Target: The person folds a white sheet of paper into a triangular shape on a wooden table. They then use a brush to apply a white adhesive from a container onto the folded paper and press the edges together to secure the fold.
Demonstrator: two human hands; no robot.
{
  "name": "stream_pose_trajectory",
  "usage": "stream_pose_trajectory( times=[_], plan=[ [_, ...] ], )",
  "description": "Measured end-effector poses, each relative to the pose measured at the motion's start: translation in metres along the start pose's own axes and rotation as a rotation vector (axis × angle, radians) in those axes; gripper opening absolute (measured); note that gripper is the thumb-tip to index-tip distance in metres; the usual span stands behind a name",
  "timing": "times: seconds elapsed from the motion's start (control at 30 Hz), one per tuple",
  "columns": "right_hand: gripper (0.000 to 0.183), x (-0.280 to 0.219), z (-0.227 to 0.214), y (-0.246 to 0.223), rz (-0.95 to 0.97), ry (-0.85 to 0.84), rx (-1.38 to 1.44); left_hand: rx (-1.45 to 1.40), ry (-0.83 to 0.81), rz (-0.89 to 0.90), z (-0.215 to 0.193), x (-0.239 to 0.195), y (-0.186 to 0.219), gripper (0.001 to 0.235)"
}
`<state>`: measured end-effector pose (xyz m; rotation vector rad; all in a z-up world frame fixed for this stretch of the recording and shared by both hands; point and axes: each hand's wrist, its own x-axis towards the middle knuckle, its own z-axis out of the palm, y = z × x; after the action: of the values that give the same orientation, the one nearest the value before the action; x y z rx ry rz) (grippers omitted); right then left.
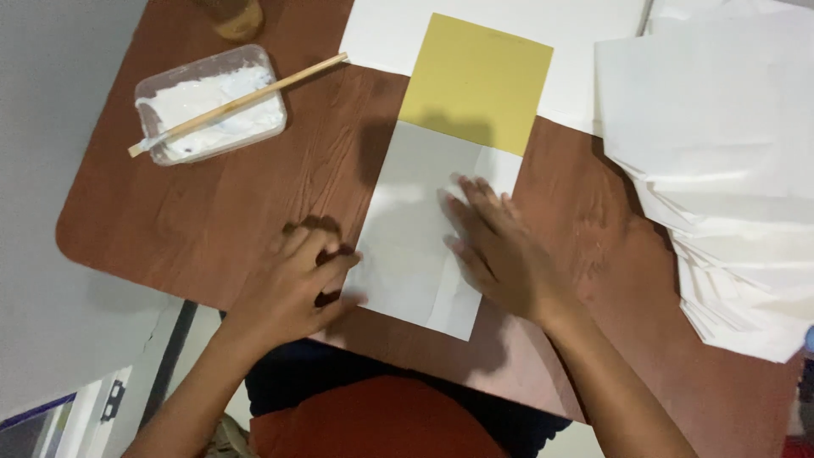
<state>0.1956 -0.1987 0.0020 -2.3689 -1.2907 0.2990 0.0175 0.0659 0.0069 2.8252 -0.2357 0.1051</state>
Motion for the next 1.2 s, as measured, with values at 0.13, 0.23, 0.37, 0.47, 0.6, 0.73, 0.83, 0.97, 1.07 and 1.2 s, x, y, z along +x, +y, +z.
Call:
stream_pose_trajectory(
  times=[0.13, 0.23, 0.37, 0.47, 0.6, 0.73, 0.83, 0.97, 1.07, 1.2],
  plan=[
    [0.064, -0.009, -0.004, 0.004, 0.018, -0.045, -0.038, -0.137, 0.1, 0.108, 0.012, 0.027, 0.004, 0.035],
    [0.067, -0.013, -0.002, -0.003, 0.01, -0.045, -0.099, -0.053, -0.076, 0.134, 0.025, 0.029, -0.006, 0.055],
    [0.087, -0.035, 0.001, -0.026, 0.091, -0.082, -0.112, 0.107, -0.185, 0.133, 0.032, 0.027, -0.012, 0.064],
    [0.093, -0.047, 0.007, -0.042, 0.19, -0.081, -0.055, 0.254, -0.195, 0.131, 0.035, 0.028, -0.013, 0.069],
    [0.099, -0.062, 0.015, -0.058, 0.283, 0.029, 0.047, 0.347, -0.122, 0.137, 0.035, 0.026, -0.01, 0.072],
    [0.091, -0.079, 0.031, -0.066, 0.193, 0.165, -0.004, 0.239, 0.069, 0.228, 0.031, 0.028, -0.007, 0.065],
    [0.059, -0.087, 0.041, -0.075, 0.127, 0.258, -0.181, 0.251, 0.156, 0.424, 0.024, 0.032, 0.008, 0.058],
    [0.039, -0.089, 0.038, -0.077, 0.064, 0.331, -0.204, 0.1, 0.073, 0.574, 0.026, 0.036, 0.03, 0.058],
    [0.031, -0.089, 0.034, -0.076, 0.055, 0.333, -0.208, -0.019, 0.073, 0.614, 0.033, 0.041, 0.027, 0.05],
    [0.029, -0.089, 0.03, -0.076, 0.068, 0.35, -0.162, -0.022, 0.041, 0.602, 0.034, 0.042, 0.027, 0.047]
  ],
)
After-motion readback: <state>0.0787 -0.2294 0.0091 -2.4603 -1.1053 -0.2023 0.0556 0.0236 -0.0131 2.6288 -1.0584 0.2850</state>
